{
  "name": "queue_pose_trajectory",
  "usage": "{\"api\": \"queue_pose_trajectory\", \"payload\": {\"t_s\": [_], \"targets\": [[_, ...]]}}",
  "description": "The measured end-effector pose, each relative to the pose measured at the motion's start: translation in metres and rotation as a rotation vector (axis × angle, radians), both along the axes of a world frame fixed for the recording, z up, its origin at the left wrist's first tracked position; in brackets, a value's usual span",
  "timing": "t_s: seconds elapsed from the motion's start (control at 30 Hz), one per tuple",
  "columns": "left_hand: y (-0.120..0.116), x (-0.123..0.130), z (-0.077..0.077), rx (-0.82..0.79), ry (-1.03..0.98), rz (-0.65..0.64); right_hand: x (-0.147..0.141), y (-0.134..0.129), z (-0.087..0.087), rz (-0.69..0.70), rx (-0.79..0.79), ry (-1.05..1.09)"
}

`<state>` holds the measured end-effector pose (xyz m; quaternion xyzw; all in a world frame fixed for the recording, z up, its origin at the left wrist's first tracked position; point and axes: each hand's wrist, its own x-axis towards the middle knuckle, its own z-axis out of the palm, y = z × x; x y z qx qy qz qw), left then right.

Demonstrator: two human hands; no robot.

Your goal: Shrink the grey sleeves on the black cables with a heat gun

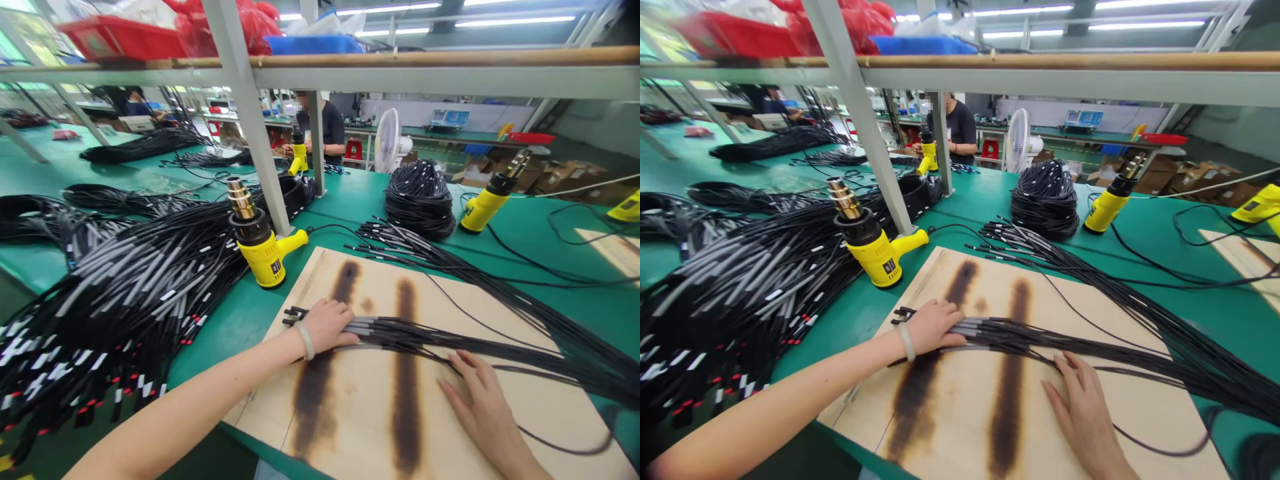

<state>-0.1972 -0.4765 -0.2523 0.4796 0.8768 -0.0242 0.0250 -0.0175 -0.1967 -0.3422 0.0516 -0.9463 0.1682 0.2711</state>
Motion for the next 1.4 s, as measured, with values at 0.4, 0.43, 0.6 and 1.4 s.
{"api": "queue_pose_trajectory", "payload": {"t_s": [0.4, 0.43, 0.6, 1.4], "targets": [[-0.029, 0.006, -0.005, 0.043, 0.065, -0.01, -0.007, -0.01, 0.022, 0.005, -0.05, -0.159], [-0.028, 0.005, -0.006, 0.048, 0.071, -0.018, -0.008, -0.013, 0.025, 0.033, -0.108, -0.172], [-0.025, 0.006, 0.0, 0.129, 0.076, -0.054, -0.001, -0.034, 0.035, 0.12, -0.459, -0.438], [-0.094, 0.051, 0.019, 0.085, -0.228, 0.006, 0.029, -0.063, 0.051, 0.439, -0.213, -0.23]]}}
